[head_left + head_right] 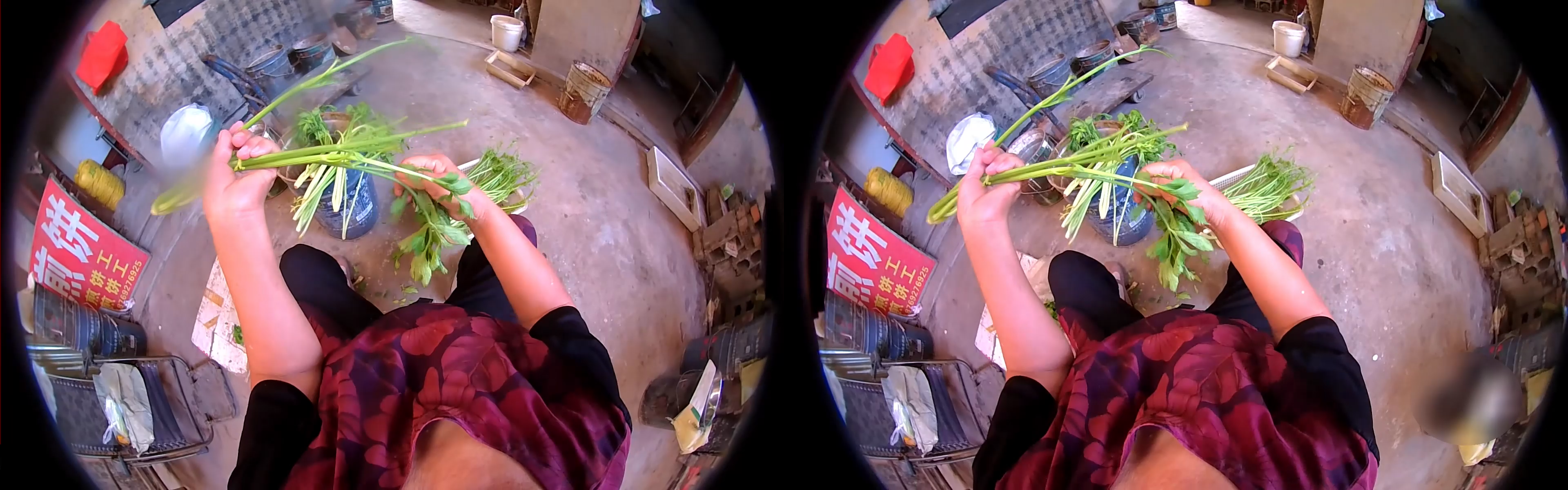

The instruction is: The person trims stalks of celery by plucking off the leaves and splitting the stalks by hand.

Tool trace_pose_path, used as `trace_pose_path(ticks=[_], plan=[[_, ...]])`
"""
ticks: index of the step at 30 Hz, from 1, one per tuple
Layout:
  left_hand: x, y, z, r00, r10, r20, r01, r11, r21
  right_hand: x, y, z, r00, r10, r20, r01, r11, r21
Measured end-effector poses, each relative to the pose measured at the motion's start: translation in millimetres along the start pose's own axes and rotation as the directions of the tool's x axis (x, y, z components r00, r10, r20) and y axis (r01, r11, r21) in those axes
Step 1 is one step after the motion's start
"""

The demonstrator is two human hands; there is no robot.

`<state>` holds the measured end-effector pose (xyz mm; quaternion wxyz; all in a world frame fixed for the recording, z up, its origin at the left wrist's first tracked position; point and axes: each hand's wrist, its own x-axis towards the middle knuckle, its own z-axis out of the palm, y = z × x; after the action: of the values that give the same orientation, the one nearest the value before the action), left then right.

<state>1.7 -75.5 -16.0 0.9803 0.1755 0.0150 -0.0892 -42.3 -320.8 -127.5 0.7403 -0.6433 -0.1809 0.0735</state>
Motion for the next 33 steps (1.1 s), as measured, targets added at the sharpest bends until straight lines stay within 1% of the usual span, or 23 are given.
trace_pose_path(ticks=[1, 2, 3, 4, 6, 7, 8, 9, 10, 12, 13, 14, 16, 18, 19, 20, 22, 23, 24, 26, 29, 32, 33], plan=[[-2, -1, 0, 0.999, 0.051, 0.001, -0.051, 0.997, 0.052, -1, 12, -6, 0.998, 0.046, -0.053, -0.049, 0.997, -0.063], [-4, 0, -1, 0.997, 0.076, 0.012, -0.077, 0.995, 0.067, -1, 25, -12, 0.990, 0.089, -0.110, -0.102, 0.987, -0.122], [-4, 1, -3, 0.995, 0.101, 0.025, -0.103, 0.991, 0.081, -4, 40, -17, 0.975, -0.015, -0.222, -0.011, 0.993, -0.117], [-4, 2, -3, 0.991, 0.126, 0.039, -0.129, 0.987, 0.095, -8, 54, -22, 0.948, 0.001, -0.319, -0.035, 0.994, -0.099], [-2, 18, -3, 0.987, 0.137, 0.085, -0.142, 0.989, 0.052, -16, 66, -29, 0.863, 0.037, -0.504, -0.075, 0.996, -0.055], [-3, 24, -2, 0.984, 0.144, 0.105, -0.148, 0.989, 0.031, -20, 69, -35, 0.855, 0.071, -0.514, -0.062, 0.997, 0.036], [-5, 23, -1, 0.980, 0.164, 0.110, -0.171, 0.984, 0.055, -27, 68, -38, 0.846, 0.111, -0.522, -0.050, 0.990, 0.129], [-7, 22, 1, 0.976, 0.183, 0.115, -0.193, 0.978, 0.079, -35, 60, -43, 0.884, 0.132, -0.449, -0.074, 0.987, 0.145], [-8, 20, 2, 0.972, 0.201, 0.122, -0.214, 0.972, 0.101, -36, 59, -44, 0.875, 0.075, -0.479, -0.030, 0.994, 0.102], [-6, 18, 3, 0.975, 0.180, 0.128, -0.193, 0.976, 0.099, -42, 50, -48, 0.866, 0.055, -0.498, -0.008, 0.995, 0.096], [-5, 17, 2, 0.975, 0.174, 0.136, -0.188, 0.976, 0.105, -44, 42, -49, 0.861, 0.072, -0.504, -0.034, 0.996, 0.083], [-4, 16, 1, 0.975, 0.168, 0.144, -0.185, 0.977, 0.111, -47, 38, -54, 0.880, 0.116, -0.460, -0.051, 0.987, 0.152], [-4, 13, 1, 0.981, 0.130, 0.146, -0.146, 0.983, 0.111, -46, 38, -66, 0.922, 0.043, -0.384, -0.050, 0.999, -0.009], [-4, 6, 3, 0.985, 0.107, 0.134, -0.121, 0.987, 0.105, -42, 25, -61, 0.968, 0.027, -0.249, -0.057, 0.992, -0.113], [-6, 2, 5, 0.987, 0.106, 0.122, -0.119, 0.988, 0.097, -39, 21, -57, 0.984, 0.023, -0.179, -0.053, 0.985, -0.166], [-7, -1, 7, 0.988, 0.106, 0.109, -0.116, 0.989, 0.090, -36, 23, -52, 0.991, 0.084, -0.106, -0.102, 0.979, -0.179], [-7, -3, 8, 0.989, 0.098, 0.108, -0.110, 0.988, 0.109, -34, 12, -36, 0.987, 0.063, 0.150, -0.016, 0.955, -0.295], [-7, -3, 9, 0.990, 0.096, 0.105, -0.109, 0.987, 0.119, -33, 14, -30, 0.972, 0.050, 0.229, 0.013, 0.965, -0.263], [-6, -3, 8, 0.989, 0.092, 0.117, -0.107, 0.986, 0.126, -37, 9, -23, 0.972, 0.083, 0.218, -0.022, 0.963, -0.268], [-6, 0, 5, 0.987, 0.085, 0.136, -0.104, 0.984, 0.141, -37, 20, -18, 0.972, 0.146, 0.183, -0.123, 0.984, -0.130], [-6, 0, 3, 0.985, 0.131, 0.117, -0.147, 0.979, 0.142, -38, 34, -13, 0.974, 0.108, 0.200, -0.125, 0.989, 0.076], [-3, 0, 1, 0.983, 0.150, 0.110, -0.167, 0.972, 0.166, -34, 45, -11, 0.969, 0.120, 0.216, -0.096, 0.988, -0.118], [-2, 2, 0, 0.983, 0.160, 0.090, -0.173, 0.970, 0.171, -35, 41, -10, 0.973, 0.129, 0.191, -0.103, 0.985, -0.138]])
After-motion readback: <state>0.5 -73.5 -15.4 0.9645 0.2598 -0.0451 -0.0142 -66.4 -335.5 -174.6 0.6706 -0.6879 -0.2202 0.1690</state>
